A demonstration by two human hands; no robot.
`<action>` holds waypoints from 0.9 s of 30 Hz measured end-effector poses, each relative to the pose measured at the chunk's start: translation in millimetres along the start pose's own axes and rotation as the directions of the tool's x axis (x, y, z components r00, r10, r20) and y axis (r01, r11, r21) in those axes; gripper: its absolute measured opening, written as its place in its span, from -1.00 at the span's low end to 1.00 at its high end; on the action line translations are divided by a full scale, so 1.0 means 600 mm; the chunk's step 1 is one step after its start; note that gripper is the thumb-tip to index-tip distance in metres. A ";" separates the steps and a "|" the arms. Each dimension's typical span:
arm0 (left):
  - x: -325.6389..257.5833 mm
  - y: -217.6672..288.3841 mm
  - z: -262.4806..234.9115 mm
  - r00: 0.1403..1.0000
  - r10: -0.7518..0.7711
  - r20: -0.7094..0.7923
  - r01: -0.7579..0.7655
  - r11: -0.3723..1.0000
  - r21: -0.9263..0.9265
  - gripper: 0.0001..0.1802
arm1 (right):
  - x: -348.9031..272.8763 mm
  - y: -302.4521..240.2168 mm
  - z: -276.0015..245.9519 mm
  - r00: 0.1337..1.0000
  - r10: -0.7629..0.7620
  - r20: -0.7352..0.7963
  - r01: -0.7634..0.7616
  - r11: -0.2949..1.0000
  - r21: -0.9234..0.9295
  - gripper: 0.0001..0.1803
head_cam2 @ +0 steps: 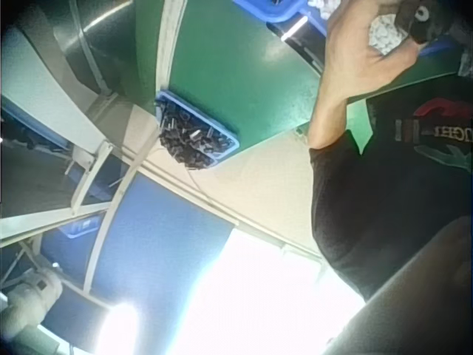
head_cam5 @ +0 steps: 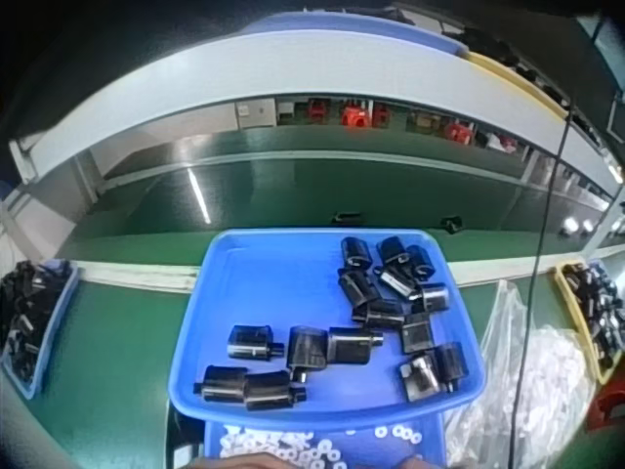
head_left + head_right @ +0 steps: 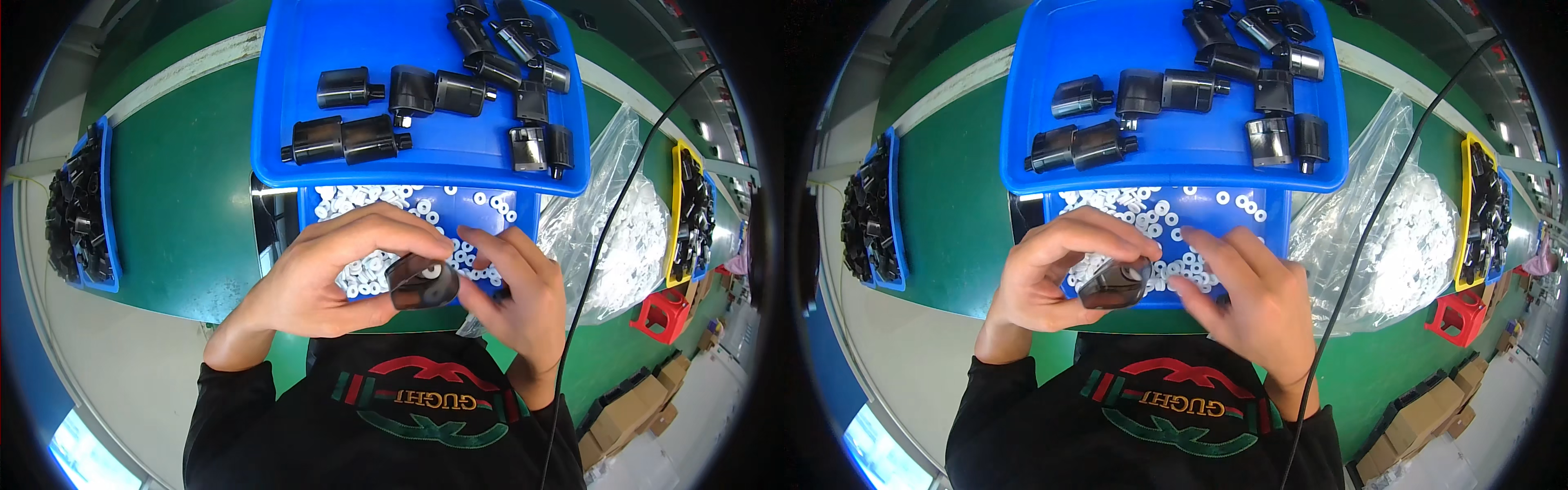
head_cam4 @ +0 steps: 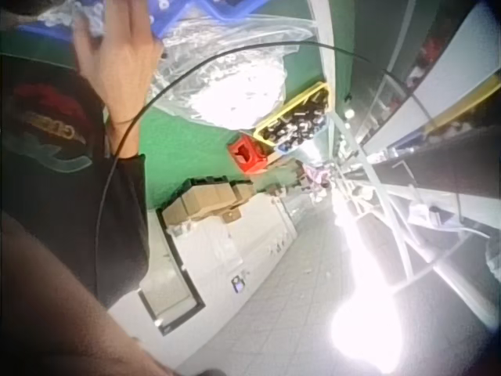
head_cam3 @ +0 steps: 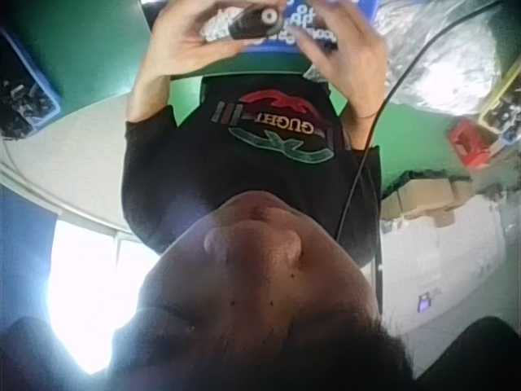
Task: The person repeatedly picks up black cylindrical components and small white washers from blue trays. They insert the washers into the components by hand and place the assembled units back into the tray. The process is repetitive and performed at a steady pace.
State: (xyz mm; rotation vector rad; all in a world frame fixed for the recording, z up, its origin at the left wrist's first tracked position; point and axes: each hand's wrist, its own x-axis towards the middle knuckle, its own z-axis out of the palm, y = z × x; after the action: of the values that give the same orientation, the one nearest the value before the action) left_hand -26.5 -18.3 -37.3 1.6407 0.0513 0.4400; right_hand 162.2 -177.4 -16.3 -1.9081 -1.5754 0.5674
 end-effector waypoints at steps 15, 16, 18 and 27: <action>-0.008 0.004 -0.006 0.997 -0.014 -0.081 0.016 1.000 0.025 -0.33 | -0.001 -0.017 0.013 0.959 -0.220 -0.179 0.245 0.960 0.135 -0.42; -0.007 0.002 -0.011 0.998 0.001 -0.063 0.002 0.999 0.052 -0.34 | 0.001 -0.016 0.014 0.955 -0.223 -0.194 0.252 0.958 0.139 -0.42; -0.001 -0.002 -0.019 0.999 0.025 -0.026 -0.022 0.994 0.107 -0.36 | 0.004 -0.013 0.017 0.947 -0.228 -0.226 0.266 0.952 0.152 -0.43; 0.001 0.011 -0.011 0.997 -0.027 -0.071 0.038 0.988 0.150 -0.64 | -0.006 -0.030 0.003 0.940 -0.233 -0.251 0.286 0.937 0.202 -0.48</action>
State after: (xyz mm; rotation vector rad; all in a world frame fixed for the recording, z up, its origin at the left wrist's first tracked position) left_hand -29.4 -12.4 -30.4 1.7710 0.1662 0.4771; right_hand 147.2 -178.2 -5.7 -1.4989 -1.5096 0.3895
